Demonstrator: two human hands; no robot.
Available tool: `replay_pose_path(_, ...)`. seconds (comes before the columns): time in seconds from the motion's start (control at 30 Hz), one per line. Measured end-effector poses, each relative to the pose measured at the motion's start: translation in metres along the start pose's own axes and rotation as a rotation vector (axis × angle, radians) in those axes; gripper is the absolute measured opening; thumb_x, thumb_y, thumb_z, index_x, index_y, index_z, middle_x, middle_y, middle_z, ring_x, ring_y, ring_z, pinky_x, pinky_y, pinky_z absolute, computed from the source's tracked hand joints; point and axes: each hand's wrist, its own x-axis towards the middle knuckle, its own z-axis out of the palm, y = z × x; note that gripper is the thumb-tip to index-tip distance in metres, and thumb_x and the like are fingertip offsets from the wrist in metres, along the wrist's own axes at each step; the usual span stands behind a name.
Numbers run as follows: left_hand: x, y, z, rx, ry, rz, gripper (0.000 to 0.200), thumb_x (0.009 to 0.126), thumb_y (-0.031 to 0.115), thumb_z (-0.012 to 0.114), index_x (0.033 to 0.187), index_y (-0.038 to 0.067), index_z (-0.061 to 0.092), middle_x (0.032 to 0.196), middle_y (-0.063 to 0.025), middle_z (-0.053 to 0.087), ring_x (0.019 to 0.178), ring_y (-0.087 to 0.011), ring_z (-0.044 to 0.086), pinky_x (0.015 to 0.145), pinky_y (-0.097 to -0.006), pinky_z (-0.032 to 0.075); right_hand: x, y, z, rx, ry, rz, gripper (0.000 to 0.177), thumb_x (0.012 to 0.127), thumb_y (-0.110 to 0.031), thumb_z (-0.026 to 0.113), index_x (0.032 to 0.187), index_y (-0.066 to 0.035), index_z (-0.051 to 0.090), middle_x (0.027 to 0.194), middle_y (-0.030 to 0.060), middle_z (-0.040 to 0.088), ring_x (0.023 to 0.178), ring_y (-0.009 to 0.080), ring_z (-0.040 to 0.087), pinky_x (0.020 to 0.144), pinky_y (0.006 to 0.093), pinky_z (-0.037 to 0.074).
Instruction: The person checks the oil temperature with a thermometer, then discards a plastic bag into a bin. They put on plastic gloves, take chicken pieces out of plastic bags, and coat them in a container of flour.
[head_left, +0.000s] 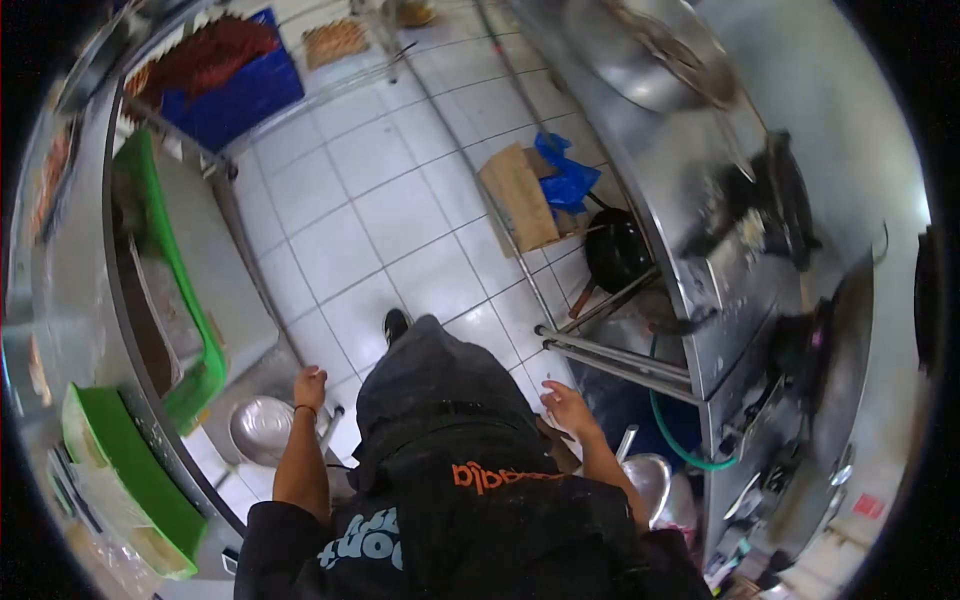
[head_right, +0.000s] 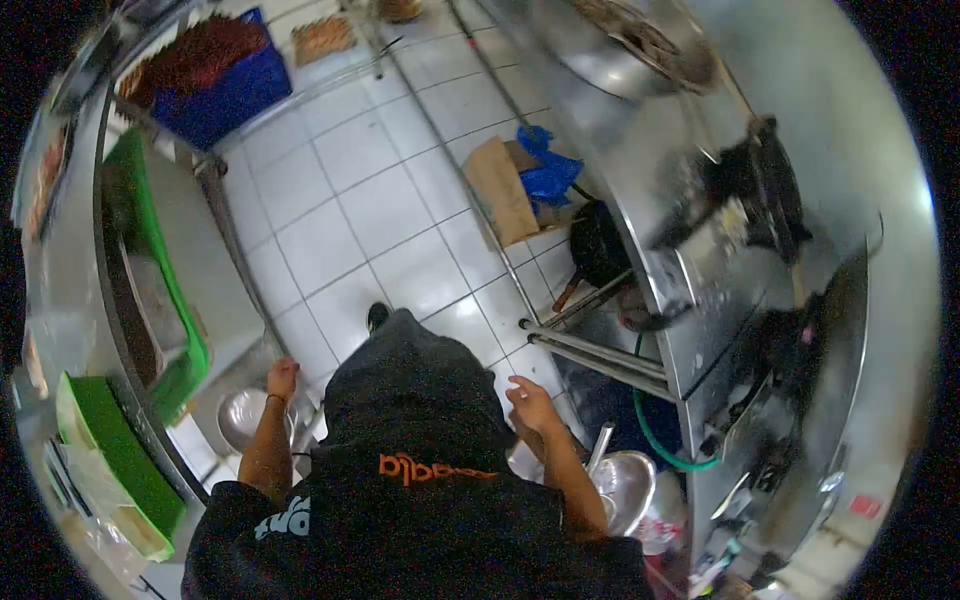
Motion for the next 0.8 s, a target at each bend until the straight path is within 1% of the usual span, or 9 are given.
replay_pose_path(0.13,-0.007,-0.038,0.016,-0.075,0.002,0.170,0.037,0.071,0.025,0.057,0.099,0.001,0.054,0.087,-0.0162,0.059,0.082,-0.0250,0.056,0.073,-0.0321,0.043,0.068,0.003,0.001,-0.348,-0.049,0.044,0.032,0.078,-0.020,0.054,0.107,-0.006,0.052,0.076,0.0092,0.058,0.062,0.0142,0.054,0.060,0.0267,0.044)
replay_pose_path(0.33,-0.019,-0.014,0.007,-0.175,-0.113,-0.335,0.038,0.070,0.026,0.058,0.100,0.002,0.054,0.088,-0.0154,0.058,0.082,-0.0235,0.055,0.075,-0.0324,0.042,0.149,-0.081,-0.010,-0.440,0.016,0.016,0.035,0.073,-0.025,0.055,0.104,-0.009,0.053,0.088,0.0148,0.059,0.085,0.0257,0.056,0.076,0.0324,0.043)
replay_pose_path(0.4,-0.013,-0.014,0.011,-0.119,-0.091,-0.317,0.038,0.070,0.027,0.058,0.098,0.002,0.054,0.089,-0.0147,0.057,0.082,-0.0234,0.055,0.075,-0.0311,0.043,0.186,-0.126,-0.007,-0.596,0.073,-0.131,0.036,0.072,-0.023,0.056,0.105,-0.009,0.053,0.086,0.0163,0.059,0.082,0.0262,0.057,0.073,0.0328,0.044)
replay_pose_path(0.47,-0.021,0.041,-0.004,-0.213,0.059,-0.199,0.039,0.072,0.025,0.055,0.101,-0.001,0.051,0.089,-0.0168,0.058,0.082,-0.0231,0.056,0.073,-0.0306,0.044,0.201,-0.219,-0.007,-0.465,-0.071,0.123,0.037,0.071,-0.019,0.056,0.106,-0.007,0.051,0.083,0.0173,0.058,0.073,0.0265,0.058,0.069,0.0333,0.044)
replay_pose_path(0.5,-0.019,0.049,0.000,-0.430,0.028,-0.357,0.039,0.073,0.023,0.054,0.104,-0.001,0.049,0.089,-0.0176,0.058,0.084,-0.0226,0.056,0.073,-0.0305,0.044,0.236,-0.218,-0.008,-0.565,-0.156,-0.035,0.040,0.070,-0.016,0.055,0.108,-0.006,0.049,0.084,0.0181,0.058,0.074,0.0267,0.058,0.069,0.0335,0.044)
replay_pose_path(0.63,-0.001,0.112,-0.016,-0.490,0.352,-0.272,0.037,0.073,0.024,0.057,0.103,0.004,0.050,0.087,-0.0118,0.059,0.081,-0.0231,0.056,0.072,-0.0319,0.043,0.405,-0.217,-0.003,-0.797,-0.468,-0.563,0.043,0.067,-0.010,0.054,0.108,-0.002,0.048,0.084,0.0200,0.058,0.076,0.0275,0.057,0.072,0.0329,0.044)
replay_pose_path(0.73,-0.007,0.175,-0.065,-0.556,0.492,-0.227,0.034,0.077,0.020,0.056,0.106,0.004,0.048,0.082,-0.0051,0.057,0.071,-0.0130,0.053,0.067,-0.0267,0.043,0.402,-0.359,0.027,-0.891,-0.530,-0.474,0.039,0.068,-0.011,0.055,0.106,-0.001,0.049,0.080,0.0188,0.059,0.076,0.0276,0.057,0.072,0.0335,0.044)
replay_pose_path(0.77,-0.008,0.180,-0.069,-0.625,0.542,-0.255,0.034,0.077,0.020,0.056,0.106,0.004,0.048,0.082,-0.0048,0.057,0.071,-0.0122,0.052,0.066,-0.0262,0.043,0.457,-0.356,0.036,-0.844,-0.560,-0.657,0.038,0.072,-0.009,0.055,0.108,0.000,0.047,0.069,0.0085,0.055,0.060,0.0140,0.054,0.051,0.0277,0.045)
replay_pose_path(0.8,-0.009,0.182,-0.068,-0.697,0.587,-0.281,0.033,0.078,0.020,0.056,0.106,0.005,0.048,0.081,-0.0044,0.056,0.070,-0.0114,0.052,0.066,-0.0256,0.042,0.459,-0.385,0.042,-0.818,-0.571,-0.657,0.038,0.072,-0.009,0.055,0.109,0.000,0.046,0.069,0.0085,0.055,0.059,0.0139,0.054,0.050,0.0271,0.044)
